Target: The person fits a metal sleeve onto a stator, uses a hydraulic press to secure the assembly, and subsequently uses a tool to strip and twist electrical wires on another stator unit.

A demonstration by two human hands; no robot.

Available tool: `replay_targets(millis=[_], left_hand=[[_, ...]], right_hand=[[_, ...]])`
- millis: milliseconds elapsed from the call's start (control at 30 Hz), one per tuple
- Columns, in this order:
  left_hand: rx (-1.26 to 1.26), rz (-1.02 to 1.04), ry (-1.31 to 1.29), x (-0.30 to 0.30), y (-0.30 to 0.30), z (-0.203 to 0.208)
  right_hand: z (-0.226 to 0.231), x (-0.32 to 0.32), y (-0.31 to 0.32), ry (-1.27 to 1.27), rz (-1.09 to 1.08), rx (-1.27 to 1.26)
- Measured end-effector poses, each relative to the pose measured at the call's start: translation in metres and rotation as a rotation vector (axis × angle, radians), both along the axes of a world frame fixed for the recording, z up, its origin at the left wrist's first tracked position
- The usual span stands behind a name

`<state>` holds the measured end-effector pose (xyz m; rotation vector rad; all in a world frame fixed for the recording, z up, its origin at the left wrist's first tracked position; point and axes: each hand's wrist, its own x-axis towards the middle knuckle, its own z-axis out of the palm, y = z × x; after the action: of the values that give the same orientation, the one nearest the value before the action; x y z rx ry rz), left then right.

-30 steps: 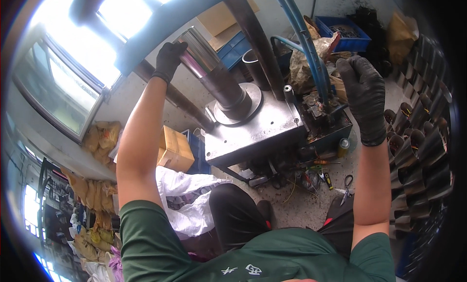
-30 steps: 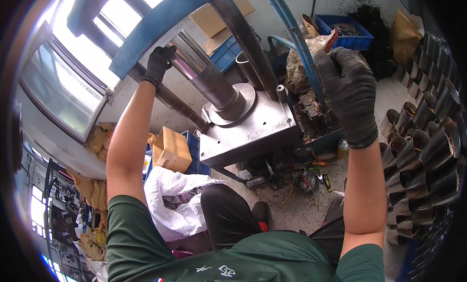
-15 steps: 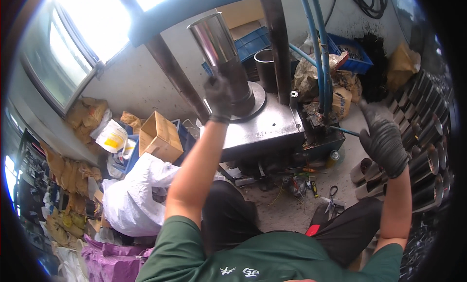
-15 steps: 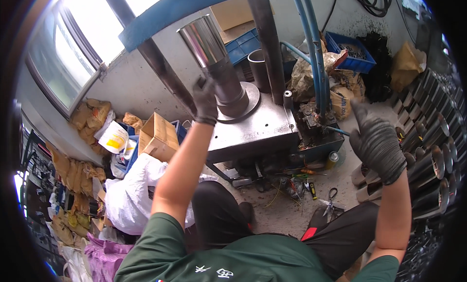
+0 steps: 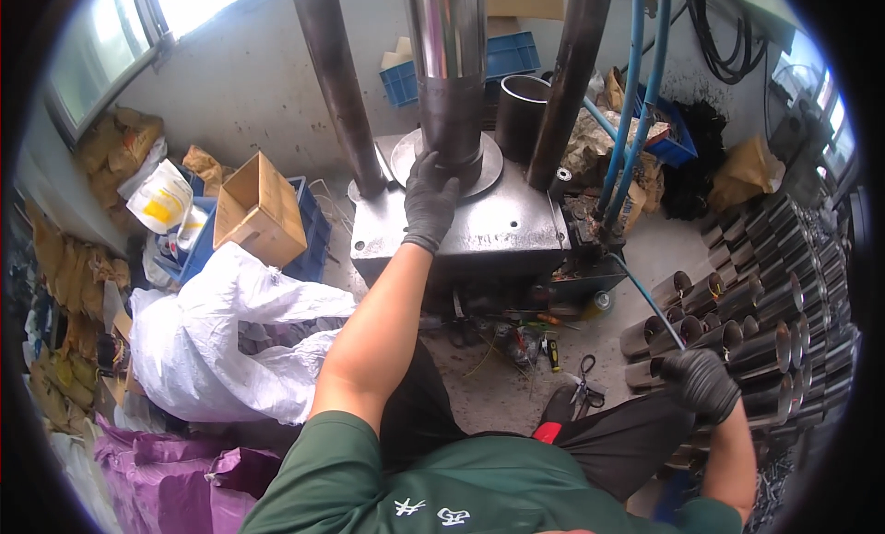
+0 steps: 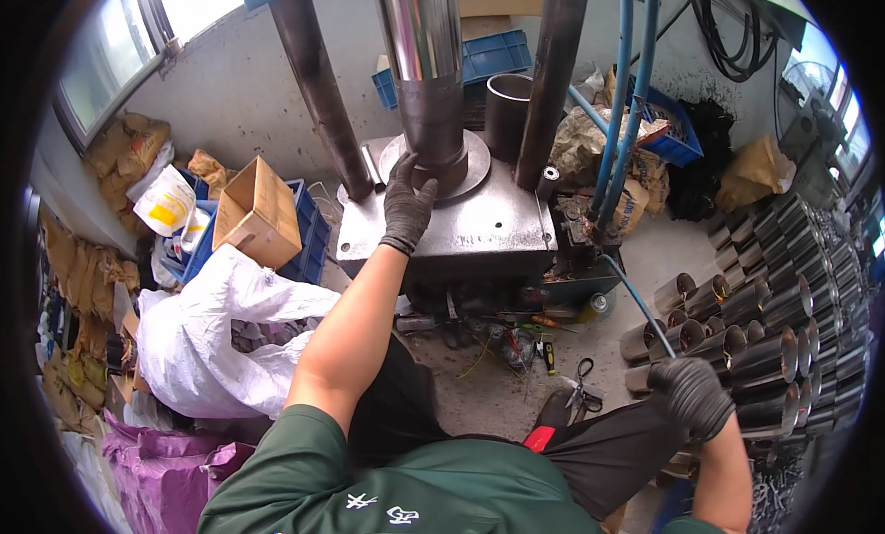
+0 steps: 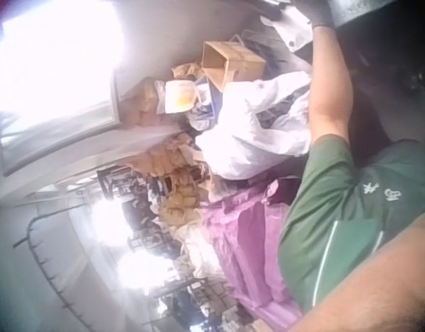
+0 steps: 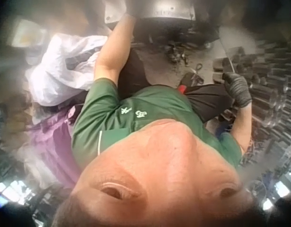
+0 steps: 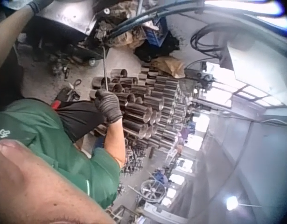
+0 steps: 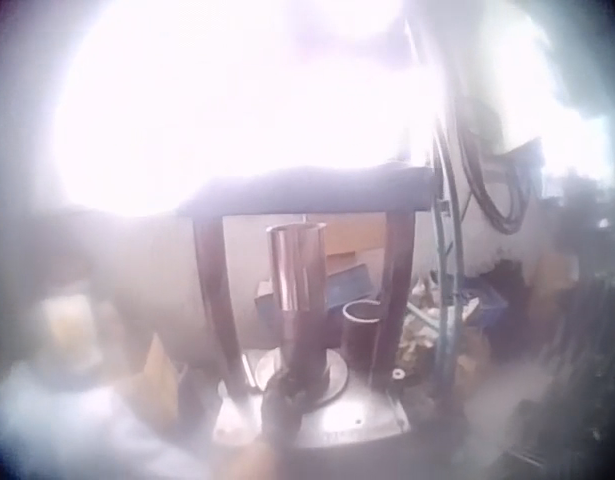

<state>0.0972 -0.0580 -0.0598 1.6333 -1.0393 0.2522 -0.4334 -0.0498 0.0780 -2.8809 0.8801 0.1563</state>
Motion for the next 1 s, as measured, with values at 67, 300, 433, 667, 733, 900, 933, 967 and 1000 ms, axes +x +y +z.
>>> replay_targets(millis=[67,300,433,667,733,900,933,967,1000], left_hand=[[0.055,-0.006,0.086,0.001,0.004,0.005],[0.137,0.001,0.173,0.007,-0.001,0.006],[0.134,0.016,0.177,0.008,-0.002,0.005],[0.124,0.004,0.17,0.008,-0.001,0.005],[0.144,-0.003,0.193,0.009,0.0,0.006],[0.144,-0.001,0.189,0.01,0.001,0.005],[0.138,-0.01,0.191,0.01,0.001,0.007],[0.133,-0.019,0.194,0.009,0.0,0.007],[0.132,-0.026,0.201,0.008,0.0,0.008]], right_hand=[[-0.014,0.007,0.012,-0.059,-0.034,0.027],[-0.031,0.013,0.033,-0.163,-0.191,-0.025],[-0.03,0.019,0.037,-0.212,-0.281,0.01],[-0.024,0.027,0.039,-0.306,-0.315,0.017],[-0.019,0.03,0.04,-0.316,-0.358,0.049],[-0.016,0.026,0.034,-0.309,-0.346,0.091],[-0.014,0.024,0.033,-0.303,-0.352,0.113],[-0.012,0.023,0.03,-0.302,-0.326,0.128],[-0.008,0.023,0.027,-0.3,-0.3,0.144]])
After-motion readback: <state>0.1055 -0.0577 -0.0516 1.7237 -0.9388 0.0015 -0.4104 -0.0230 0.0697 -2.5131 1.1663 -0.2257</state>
